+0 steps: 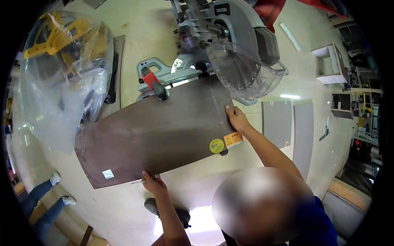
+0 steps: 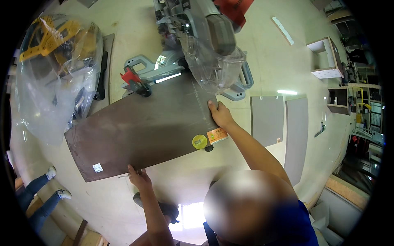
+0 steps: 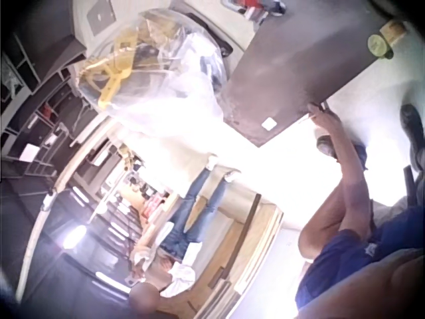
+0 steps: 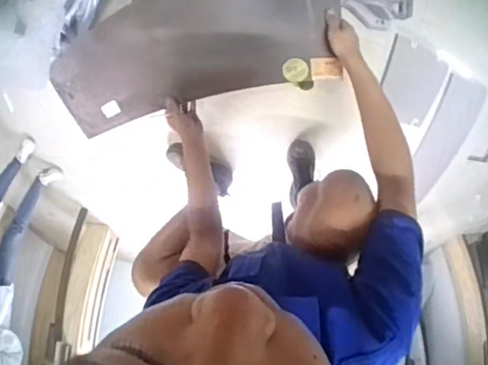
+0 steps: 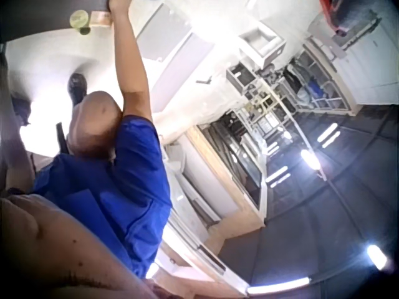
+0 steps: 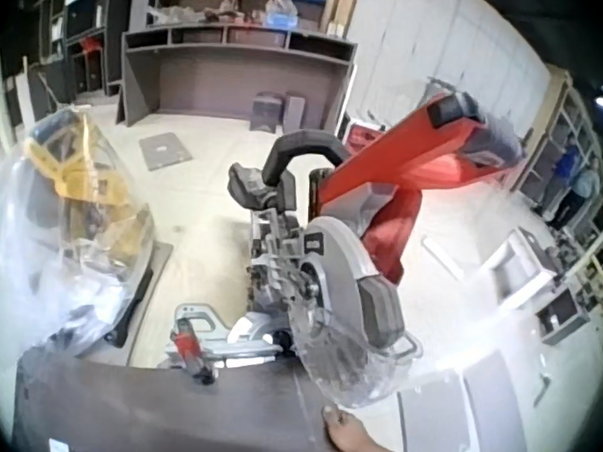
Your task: The person picks up a rectangular board, carries it to a miter saw, and positions it for cutting. They adjust the board and operate the saw to make a cut, then lift the cut piece away.
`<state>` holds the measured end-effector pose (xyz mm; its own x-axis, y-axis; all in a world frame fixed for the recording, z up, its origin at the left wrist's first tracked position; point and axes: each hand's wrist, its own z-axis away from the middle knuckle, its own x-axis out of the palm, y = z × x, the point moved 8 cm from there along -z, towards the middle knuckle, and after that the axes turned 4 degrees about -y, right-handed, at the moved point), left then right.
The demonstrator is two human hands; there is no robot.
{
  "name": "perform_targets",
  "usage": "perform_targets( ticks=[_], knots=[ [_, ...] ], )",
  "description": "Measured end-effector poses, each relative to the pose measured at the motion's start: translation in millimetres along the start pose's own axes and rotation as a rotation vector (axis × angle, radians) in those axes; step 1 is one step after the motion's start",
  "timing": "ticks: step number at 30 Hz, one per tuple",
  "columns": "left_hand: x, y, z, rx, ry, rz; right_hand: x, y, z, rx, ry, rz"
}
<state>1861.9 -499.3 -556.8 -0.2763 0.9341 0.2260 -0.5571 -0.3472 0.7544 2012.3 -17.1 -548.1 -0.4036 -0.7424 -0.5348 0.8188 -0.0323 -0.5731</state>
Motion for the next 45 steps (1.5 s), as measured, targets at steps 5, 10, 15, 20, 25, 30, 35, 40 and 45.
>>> perform_targets(
  ticks=[5, 10, 15, 20, 25, 30, 35, 40, 45],
  knots=[
    [7.7, 14.5, -16.0, 0.028, -0.033, -0.032, 4.8, -14.9, 10.0, -0.184, -0.036, -0.068],
    [18.5, 27.6, -34.8, 0.002, 0.000, -0.029, 10.4, -21.8, 0.3, -0.190, -0.049, -0.069],
    [18.3, 28.2, -35.0, -0.027, -0.001, -0.053, 8.1, -29.3, 11.3, -0.220, 0.011, -0.081],
    [24.1, 26.2, -32.5, -0.009, -0.067, -0.084, 3.4, -20.8, 7.0, -0.260, 0.048, -0.097],
    [26.5, 29.0, -26.7, -0.022, 0.047, -0.090, 6.0, -16.9, 1.0, -0.274, 0.031, -0.053],
    [20.3, 25.3, -34.1, -0.023, -0.024, -0.055, 6.4, -8.7, -5.7, -0.261, -0.024, -0.096],
    [27.4, 27.0, -27.9, -0.043, 0.007, -0.110, 5.0, -13.2, -0.3, -0.225, -0.008, -0.087],
    [29.1, 27.2, -29.2, -0.032, -0.028, -0.113, 1.1, -19.6, 7.7, -0.229, 0.007, -0.111],
    [32.5, 29.3, -28.1, -0.023, 0.011, -0.103, -1.3, -25.8, 7.5, -0.263, 0.016, -0.054]
  ],
)
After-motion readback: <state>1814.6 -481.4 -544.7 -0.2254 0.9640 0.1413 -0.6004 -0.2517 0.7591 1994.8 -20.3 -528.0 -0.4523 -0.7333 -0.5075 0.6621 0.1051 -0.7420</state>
